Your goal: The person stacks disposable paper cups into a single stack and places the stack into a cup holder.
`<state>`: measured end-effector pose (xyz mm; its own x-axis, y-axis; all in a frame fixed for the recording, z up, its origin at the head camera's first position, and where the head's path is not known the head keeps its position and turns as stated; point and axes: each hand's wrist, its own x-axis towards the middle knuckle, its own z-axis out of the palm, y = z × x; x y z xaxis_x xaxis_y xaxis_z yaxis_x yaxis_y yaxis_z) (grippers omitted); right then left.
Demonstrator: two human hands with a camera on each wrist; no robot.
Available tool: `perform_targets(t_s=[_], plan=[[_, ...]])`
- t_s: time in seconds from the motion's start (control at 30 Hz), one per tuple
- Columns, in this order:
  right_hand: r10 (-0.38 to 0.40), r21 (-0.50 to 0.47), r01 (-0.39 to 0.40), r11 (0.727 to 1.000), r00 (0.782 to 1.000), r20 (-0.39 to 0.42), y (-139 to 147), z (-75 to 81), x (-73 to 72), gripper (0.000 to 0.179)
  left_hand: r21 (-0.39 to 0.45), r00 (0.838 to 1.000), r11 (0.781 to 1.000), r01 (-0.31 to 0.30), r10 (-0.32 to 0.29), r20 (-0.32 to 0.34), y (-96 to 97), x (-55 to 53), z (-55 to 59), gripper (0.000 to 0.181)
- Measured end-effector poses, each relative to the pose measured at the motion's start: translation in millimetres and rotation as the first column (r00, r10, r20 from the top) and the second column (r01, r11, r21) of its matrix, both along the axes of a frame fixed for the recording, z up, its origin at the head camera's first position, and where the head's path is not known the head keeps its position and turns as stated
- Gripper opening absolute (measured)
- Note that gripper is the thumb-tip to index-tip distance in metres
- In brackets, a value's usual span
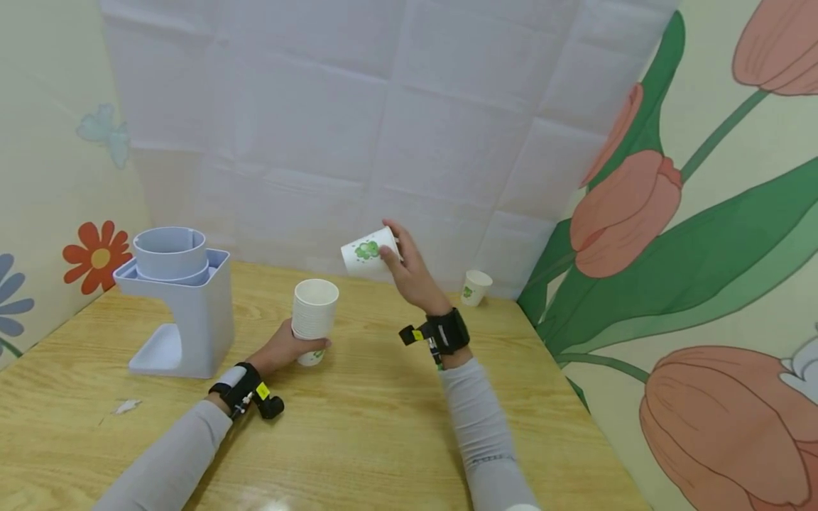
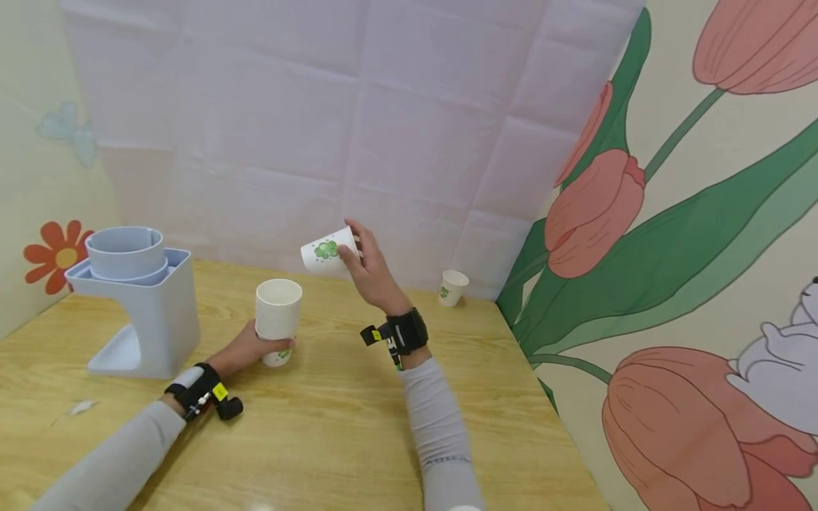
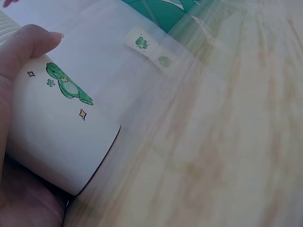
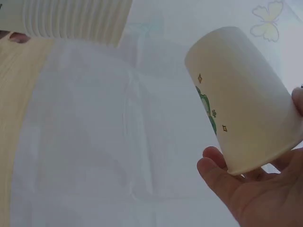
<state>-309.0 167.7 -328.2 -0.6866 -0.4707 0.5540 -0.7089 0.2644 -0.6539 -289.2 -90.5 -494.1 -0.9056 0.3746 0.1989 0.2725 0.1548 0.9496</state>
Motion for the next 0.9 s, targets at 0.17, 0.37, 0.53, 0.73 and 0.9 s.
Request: perform_targets(t_s=[0.17,0.37,0.53,0.73,0.9], plan=[[0.063,-0.013,-0.064,0.998,0.996,-0.065,-22.0,-7.8,3.1,0.061,-0.004,1.0,1.0,0.004,-0.004,-0.02,0.6,0.9,2.2,0.067],[0.06,0.078,-0.049,0.996,0.989,-0.139,-38.4,-18.1,5.6,0.058,-0.008,1.0,1.0,0.014,-0.014,-0.017,0.8,0.6,0.3,0.064],[0.036,0.152,-0.003,0.988,0.976,-0.217,-48.4,-22.1,7.9,0.057,0.001,1.0,1.0,0.016,-0.016,-0.016,0.6,0.4,0.3,0.065],[0.095,0.239,-0.038,0.97,0.968,-0.23,-60.0,-29.4,9.7,0.055,-0.008,1.0,1.0,0.015,-0.016,-0.021,-0.4,-0.8,1.1,0.068],[0.092,0.28,-0.018,0.96,0.963,-0.253,-65.9,-35.5,10.4,0.054,-0.002,1.0,1.0,0.013,-0.013,-0.014,-0.7,-0.9,-0.8,0.068]])
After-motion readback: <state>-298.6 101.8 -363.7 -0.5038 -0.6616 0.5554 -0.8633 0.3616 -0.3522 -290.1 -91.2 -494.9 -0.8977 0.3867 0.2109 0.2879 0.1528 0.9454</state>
